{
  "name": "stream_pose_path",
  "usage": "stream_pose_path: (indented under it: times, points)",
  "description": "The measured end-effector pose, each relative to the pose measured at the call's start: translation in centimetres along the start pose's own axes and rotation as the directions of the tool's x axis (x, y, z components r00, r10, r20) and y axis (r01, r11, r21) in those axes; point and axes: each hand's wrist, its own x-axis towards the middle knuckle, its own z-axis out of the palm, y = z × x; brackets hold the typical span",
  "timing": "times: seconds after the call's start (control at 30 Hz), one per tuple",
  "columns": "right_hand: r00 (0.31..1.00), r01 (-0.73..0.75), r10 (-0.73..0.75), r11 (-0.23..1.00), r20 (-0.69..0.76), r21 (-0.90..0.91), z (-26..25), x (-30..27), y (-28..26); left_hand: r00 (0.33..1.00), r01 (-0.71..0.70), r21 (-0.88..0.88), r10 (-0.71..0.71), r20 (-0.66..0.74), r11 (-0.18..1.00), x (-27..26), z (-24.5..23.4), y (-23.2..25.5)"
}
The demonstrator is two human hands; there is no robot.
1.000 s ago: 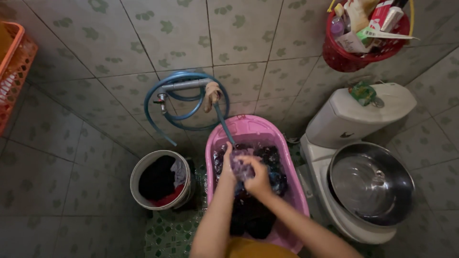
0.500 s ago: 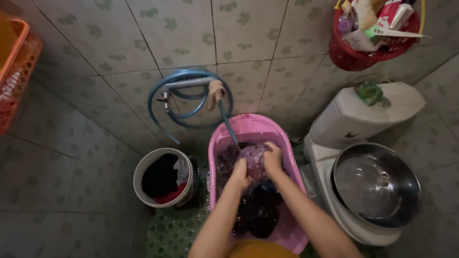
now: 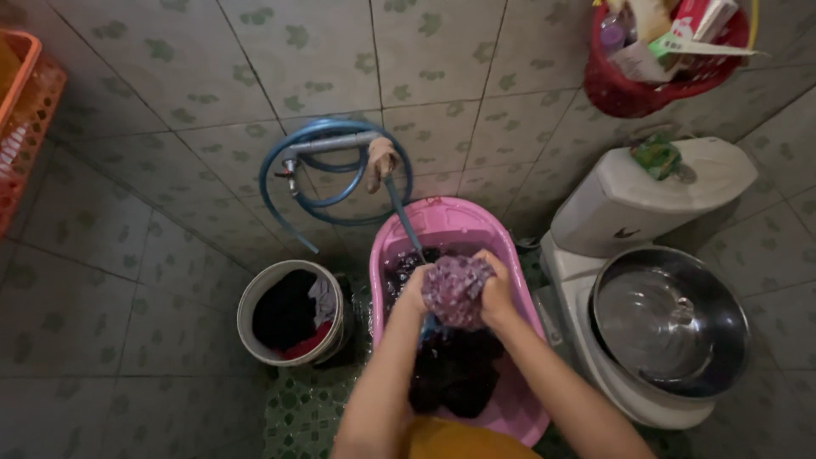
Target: Hand washing various articles of clothing in a basin inside a bathroom.
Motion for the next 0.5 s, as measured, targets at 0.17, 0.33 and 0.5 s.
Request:
stream_pose_path:
  times: [0.17, 0.33, 0.5]
  points:
    - [0.996, 0.084, -0.066, 0.915, 0.057, -0.395, -4.2, 0.5, -0.1, 0.921, -0.168, 0.573, 0.335, -0.198, 0.802, -6.8, 8.6, 1.4]
    - [0.993, 0.116, -0.038, 0.525, 0.112, -0.843, -10.4, 2.5, 3.2, 0.722, 0.026, 0.999, 0.692, 0.001, -0.028, -11.9, 15.9, 0.7]
    - [0.894, 0.345, 0.151, 0.369, 0.422, -0.863, -9.6, 3.3, 2.7, 0.795, 0.274, 0.769, 0.587, 0.157, -0.577, -15.1, 23.9, -2.5]
